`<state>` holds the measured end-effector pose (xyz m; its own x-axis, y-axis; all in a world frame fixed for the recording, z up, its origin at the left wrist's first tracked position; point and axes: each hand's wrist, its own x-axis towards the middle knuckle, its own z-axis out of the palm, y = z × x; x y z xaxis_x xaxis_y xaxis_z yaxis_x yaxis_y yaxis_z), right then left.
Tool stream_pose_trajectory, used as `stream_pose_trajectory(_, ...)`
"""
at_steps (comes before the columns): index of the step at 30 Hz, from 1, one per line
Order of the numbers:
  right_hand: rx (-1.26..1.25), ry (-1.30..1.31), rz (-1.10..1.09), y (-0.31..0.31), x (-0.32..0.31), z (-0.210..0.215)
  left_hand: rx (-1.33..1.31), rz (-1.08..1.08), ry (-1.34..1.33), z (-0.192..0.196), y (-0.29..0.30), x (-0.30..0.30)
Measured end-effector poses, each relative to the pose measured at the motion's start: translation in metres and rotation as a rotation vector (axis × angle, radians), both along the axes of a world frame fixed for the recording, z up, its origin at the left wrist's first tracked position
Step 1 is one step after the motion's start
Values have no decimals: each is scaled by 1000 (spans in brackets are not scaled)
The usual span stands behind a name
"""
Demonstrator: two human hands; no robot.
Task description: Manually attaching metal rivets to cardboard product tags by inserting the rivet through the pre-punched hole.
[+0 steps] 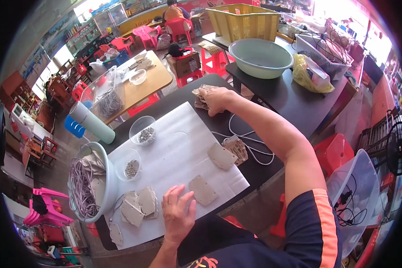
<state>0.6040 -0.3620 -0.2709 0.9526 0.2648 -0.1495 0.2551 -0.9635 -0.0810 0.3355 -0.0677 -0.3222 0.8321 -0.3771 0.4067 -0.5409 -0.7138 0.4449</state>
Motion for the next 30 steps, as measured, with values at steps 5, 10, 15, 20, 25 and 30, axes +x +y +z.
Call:
stream_pose_trajectory(5,-50,-151,-28,13,-10,-14,-4,5,10,-1,1,0)
stream_pose_trajectory(10,-47,-539,-83,17,-25,-40,-21,-10,10,1,-2,-1)
stream_pose_trajectory(15,7,-583,-16,5,-27,-30,-20,-9,5,0,0,-3)
stream_pose_trajectory(20,481,-759,-73,-56,-3,-10,-20,-11,14,-1,-2,-4)
stream_pose_trajectory(25,318,-998,-209,-139,15,58,-5,-5,-2,0,0,-6)
stream_pose_trajectory(30,14,-860,-510,-201,18,60,3,14,9,-1,0,-6)
